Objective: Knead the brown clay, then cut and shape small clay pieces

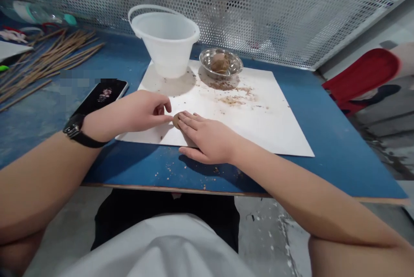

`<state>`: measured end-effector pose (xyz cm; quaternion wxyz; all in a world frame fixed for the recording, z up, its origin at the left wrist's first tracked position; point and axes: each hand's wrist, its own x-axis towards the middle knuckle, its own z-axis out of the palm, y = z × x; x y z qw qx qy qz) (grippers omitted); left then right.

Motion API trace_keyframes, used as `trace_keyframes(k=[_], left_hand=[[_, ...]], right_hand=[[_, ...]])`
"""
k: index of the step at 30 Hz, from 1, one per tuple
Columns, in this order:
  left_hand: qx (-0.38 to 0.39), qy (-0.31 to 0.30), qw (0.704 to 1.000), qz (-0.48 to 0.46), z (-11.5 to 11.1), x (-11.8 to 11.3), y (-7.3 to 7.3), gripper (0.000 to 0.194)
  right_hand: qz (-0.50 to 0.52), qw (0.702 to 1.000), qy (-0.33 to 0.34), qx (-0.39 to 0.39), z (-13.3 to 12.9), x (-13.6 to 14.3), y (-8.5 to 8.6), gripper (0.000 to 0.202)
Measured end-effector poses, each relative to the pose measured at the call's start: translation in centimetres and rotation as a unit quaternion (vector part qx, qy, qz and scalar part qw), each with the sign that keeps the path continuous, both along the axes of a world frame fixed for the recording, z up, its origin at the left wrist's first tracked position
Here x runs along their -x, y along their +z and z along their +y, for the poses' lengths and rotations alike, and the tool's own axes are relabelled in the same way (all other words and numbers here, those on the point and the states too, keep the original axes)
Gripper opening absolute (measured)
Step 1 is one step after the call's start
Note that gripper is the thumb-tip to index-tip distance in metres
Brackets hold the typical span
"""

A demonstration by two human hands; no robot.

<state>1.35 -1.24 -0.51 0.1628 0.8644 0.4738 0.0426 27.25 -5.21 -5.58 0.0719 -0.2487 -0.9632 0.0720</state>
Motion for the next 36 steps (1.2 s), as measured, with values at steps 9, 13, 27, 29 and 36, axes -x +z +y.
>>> trace_keyframes(k=[9, 13, 27, 29, 36], left_hand=[[0.024, -0.003, 0.999, -0.029, -0.2, -0.1, -0.8, 0.028], [0.014, 0.000, 1.000, -0.011, -0.2, -0.2, -0.6, 0.029], [-0.147, -0.225, 0.963, -0.022, -3.7, 0.9, -0.9, 0.059], [-0.161, -0.259, 0.952, -0.001, -3.9, 1.3, -1.6, 0.069], [-0.115, -0.243, 0.963, -0.007, -3.8, 1.8, -2.7, 0.075]], right_hand=[[0.054, 0.998, 0.020, 0.005, 0.0, -0.9, -0.1, 0.084], [0.032, 0.999, 0.016, 0.034, -0.7, -0.5, 0.0, 0.089], [0.177, 0.984, 0.003, 0.028, -0.5, -2.1, -0.5, 0.067], [0.149, 0.989, 0.008, 0.020, -0.8, -1.7, -0.4, 0.063], [0.086, 0.996, 0.012, 0.012, -0.8, -1.4, -0.1, 0.061]])
